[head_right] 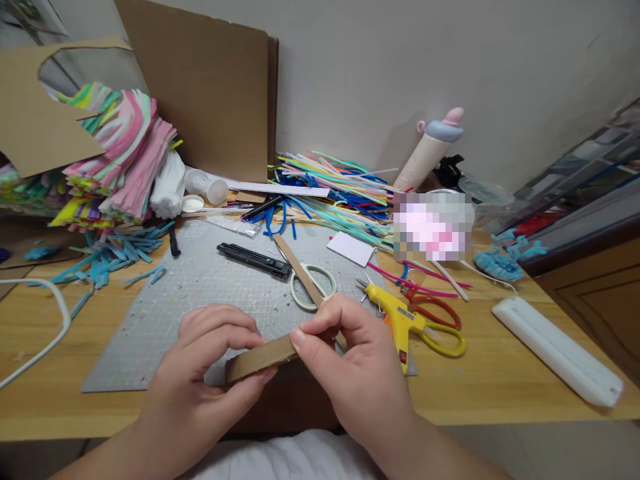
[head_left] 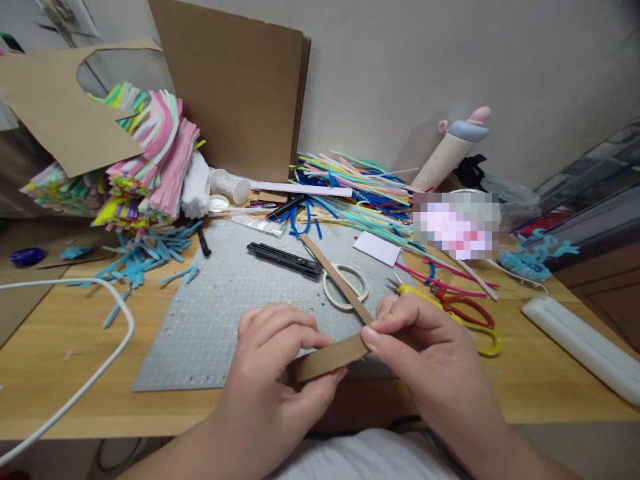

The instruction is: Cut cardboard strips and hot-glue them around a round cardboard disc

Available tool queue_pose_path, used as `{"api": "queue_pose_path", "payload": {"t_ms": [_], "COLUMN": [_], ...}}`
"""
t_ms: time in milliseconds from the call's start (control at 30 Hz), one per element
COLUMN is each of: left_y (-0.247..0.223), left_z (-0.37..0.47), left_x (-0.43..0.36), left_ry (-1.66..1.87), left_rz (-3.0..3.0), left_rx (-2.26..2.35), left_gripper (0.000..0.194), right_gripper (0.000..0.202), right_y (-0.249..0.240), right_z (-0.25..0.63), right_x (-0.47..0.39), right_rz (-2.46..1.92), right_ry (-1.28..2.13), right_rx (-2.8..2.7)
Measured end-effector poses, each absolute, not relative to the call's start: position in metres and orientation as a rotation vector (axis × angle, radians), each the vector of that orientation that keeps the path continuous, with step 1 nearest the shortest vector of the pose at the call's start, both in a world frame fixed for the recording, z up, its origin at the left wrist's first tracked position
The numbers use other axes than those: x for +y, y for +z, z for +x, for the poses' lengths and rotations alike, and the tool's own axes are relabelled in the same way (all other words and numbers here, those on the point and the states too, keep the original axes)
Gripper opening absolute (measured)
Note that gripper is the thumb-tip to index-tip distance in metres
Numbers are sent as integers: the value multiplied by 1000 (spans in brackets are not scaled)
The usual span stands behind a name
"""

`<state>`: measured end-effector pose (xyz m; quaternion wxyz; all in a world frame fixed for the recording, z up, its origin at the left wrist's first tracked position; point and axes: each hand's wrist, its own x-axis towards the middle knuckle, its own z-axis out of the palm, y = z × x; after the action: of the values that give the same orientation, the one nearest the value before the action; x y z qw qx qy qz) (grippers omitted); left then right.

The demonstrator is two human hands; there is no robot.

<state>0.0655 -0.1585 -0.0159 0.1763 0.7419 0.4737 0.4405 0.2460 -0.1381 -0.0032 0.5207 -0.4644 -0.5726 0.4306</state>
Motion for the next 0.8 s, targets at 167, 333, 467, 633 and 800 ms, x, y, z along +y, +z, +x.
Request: {"api": "queue_pose_path", "payload": {"t_ms": [167, 333, 467, 633, 800], "left_y": [-18, -18, -22, -33, -32], "left_z": [65, 67, 65, 53, 51], "left_x": [-159, -158, -159, -164, -167], "left_ry": [1254, 1248, 1207, 1264, 1301], "left_rz": [2105, 2108, 2089, 2030, 2016], "left_rx": [1344, 1360, 1314, 1237, 1257], "left_gripper": [15, 15, 17, 49, 41], "right_gripper": [16, 16, 17, 15, 15], "right_y": [-3, -4, -5, -8, -9], "right_z": [246, 245, 243, 242, 242], "right_x": [-138, -137, -135, -134, -134], "right_rz": [-1123, -1119, -1079, -1087, -1058], "right_ry": [1035, 1122, 1167, 1175, 1186], "right_rx": [-1322, -1252, -1187, -1160, -1147]}}
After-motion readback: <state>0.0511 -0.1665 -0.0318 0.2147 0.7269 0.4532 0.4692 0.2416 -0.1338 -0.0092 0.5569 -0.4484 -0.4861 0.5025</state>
